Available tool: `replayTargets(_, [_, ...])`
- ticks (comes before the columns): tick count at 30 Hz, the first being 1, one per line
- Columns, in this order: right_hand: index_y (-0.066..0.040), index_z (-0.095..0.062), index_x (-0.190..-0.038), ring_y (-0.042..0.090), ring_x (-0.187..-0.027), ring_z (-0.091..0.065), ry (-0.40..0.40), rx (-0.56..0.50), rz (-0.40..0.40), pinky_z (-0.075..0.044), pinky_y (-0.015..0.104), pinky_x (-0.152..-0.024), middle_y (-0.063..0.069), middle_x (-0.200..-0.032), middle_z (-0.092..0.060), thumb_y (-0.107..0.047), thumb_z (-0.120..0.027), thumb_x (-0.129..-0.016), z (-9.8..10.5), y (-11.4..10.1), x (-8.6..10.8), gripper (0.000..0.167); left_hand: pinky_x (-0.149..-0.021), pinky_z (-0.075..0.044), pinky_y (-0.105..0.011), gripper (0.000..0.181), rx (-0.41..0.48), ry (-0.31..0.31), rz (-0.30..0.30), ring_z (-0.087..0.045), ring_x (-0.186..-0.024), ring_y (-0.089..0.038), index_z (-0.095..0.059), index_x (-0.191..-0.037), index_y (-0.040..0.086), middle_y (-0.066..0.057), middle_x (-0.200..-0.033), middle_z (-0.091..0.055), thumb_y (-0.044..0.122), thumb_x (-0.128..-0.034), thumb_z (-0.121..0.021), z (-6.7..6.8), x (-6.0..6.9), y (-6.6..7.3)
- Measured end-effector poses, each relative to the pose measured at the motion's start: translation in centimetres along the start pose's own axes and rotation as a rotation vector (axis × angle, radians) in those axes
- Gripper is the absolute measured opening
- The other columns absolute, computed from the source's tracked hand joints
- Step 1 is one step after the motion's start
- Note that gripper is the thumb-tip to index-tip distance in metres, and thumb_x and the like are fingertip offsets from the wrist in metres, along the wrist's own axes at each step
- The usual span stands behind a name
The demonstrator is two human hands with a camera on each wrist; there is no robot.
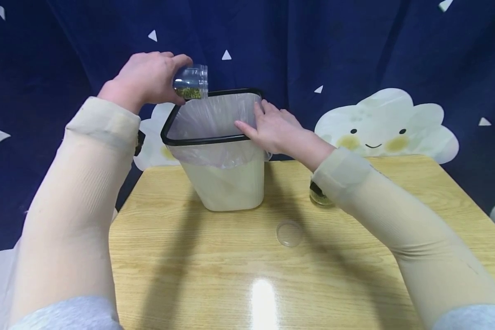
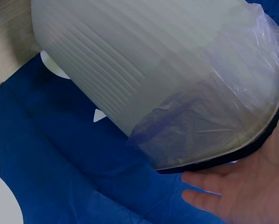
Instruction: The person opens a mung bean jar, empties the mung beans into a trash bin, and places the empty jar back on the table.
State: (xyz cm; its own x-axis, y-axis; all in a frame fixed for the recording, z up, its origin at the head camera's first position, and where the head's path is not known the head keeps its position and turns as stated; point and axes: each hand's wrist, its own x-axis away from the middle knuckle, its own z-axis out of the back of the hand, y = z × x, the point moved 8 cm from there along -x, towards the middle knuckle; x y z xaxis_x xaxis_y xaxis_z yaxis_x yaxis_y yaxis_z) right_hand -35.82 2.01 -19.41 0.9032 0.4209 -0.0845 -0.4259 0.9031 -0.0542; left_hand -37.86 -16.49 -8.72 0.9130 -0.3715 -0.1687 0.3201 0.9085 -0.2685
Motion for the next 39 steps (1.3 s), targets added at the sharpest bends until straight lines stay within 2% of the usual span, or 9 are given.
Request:
replayTargets(8, [0.003, -0.012, -0.153, 0.033, -0.145, -0.014, 0.004, -0.001, 0.004, -0.018, 0.048, -0.115, 0.024, -0.158, -0.013, -0.069, -0.012, -0.096, 0.1, -0.1, 0.0, 0.092, -0.100, -0.037, -0.060, 0.082, -0.015, 0.014, -0.007, -0.048, -0.111, -0.044, -0.036, -0.147, 0.011, -0.028, -0.133, -0.048, 0.025, -0.0790, -0.080, 0.1, 0.2, 0.0])
replayTargets(13, [0.003, -0.011, -0.153, 0.033, -0.145, -0.014, 0.005, -0.002, 0.004, -0.019, 0.048, -0.114, 0.023, -0.158, -0.013, -0.068, -0.012, -0.096, 0.1, -0.1, 0.1, 0.091, -0.098, -0.038, -0.060, 0.083, -0.029, -0.010, -0.033, -0.048, -0.110, -0.045, -0.037, -0.147, 0.011, -0.029, -0.133, -0.048, 0.027, -0.0784, -0.081, -0.7, 0.2, 0.1])
replayTargets(20, [0.002, -0.011, -0.153, 0.033, -0.145, -0.014, 0.001, -0.010, -0.001, -0.018, 0.048, -0.115, 0.023, -0.158, -0.013, -0.069, -0.012, -0.096, 0.0, 0.0, 0.2, 0.092, -0.098, -0.039, -0.060, 0.083, -0.011, 0.001, -0.031, -0.048, -0.110, -0.045, -0.037, -0.146, 0.010, -0.029, -0.133, -0.048, 0.026, -0.0781, -0.082, -1.0, 0.2, 0.1])
replayTargets(23, [0.002, -0.011, -0.153, 0.034, -0.145, -0.015, 0.001, -0.011, -0.001, -0.018, 0.048, -0.114, 0.023, -0.158, -0.013, -0.069, -0.012, -0.096, 0.0, -0.1, 0.2, 0.092, -0.098, -0.039, -0.060, 0.083, -0.009, 0.004, -0.031, -0.048, -0.110, -0.044, -0.037, -0.146, 0.010, -0.029, -0.133, -0.048, 0.027, -0.0783, -0.081, -0.7, 0.1, 0.3])
replayTargets(29, [0.002, -0.011, -0.153, 0.034, -0.145, -0.015, 0.005, -0.011, 0.000, -0.019, 0.048, -0.114, 0.023, -0.158, -0.012, -0.069, -0.011, -0.095, 0.1, -0.1, 0.1, 0.092, -0.100, -0.037, -0.059, 0.083, 0.017, 0.062, -0.011, -0.049, -0.110, -0.042, -0.037, -0.147, 0.010, -0.027, -0.132, -0.050, 0.024, -0.0780, -0.080, 0.6, 0.2, 0.2])
replayTargets(35, [0.002, -0.010, -0.153, 0.033, -0.145, -0.013, -0.005, -0.014, -0.002, -0.018, 0.048, -0.115, 0.023, -0.158, -0.011, -0.069, -0.011, -0.095, 0.0, -0.1, 0.2, 0.092, -0.099, -0.038, -0.060, 0.083, -0.008, -0.013, -0.017, -0.047, -0.111, -0.044, -0.036, -0.147, 0.010, -0.029, -0.133, -0.048, 0.028, -0.0785, -0.080, -0.6, 0.1, 0.1])
replayTargets(39, [0.002, -0.010, -0.153, 0.033, -0.145, -0.013, -0.008, -0.014, -0.001, -0.018, 0.048, -0.115, 0.023, -0.158, -0.011, -0.069, -0.011, -0.095, 0.0, 0.0, 0.3, 0.092, -0.098, -0.039, -0.060, 0.083, -0.004, -0.010, -0.021, -0.048, -0.110, -0.044, -0.037, -0.146, 0.010, -0.029, -0.132, -0.048, 0.027, -0.0781, -0.081, -0.9, 0.1, 0.1])
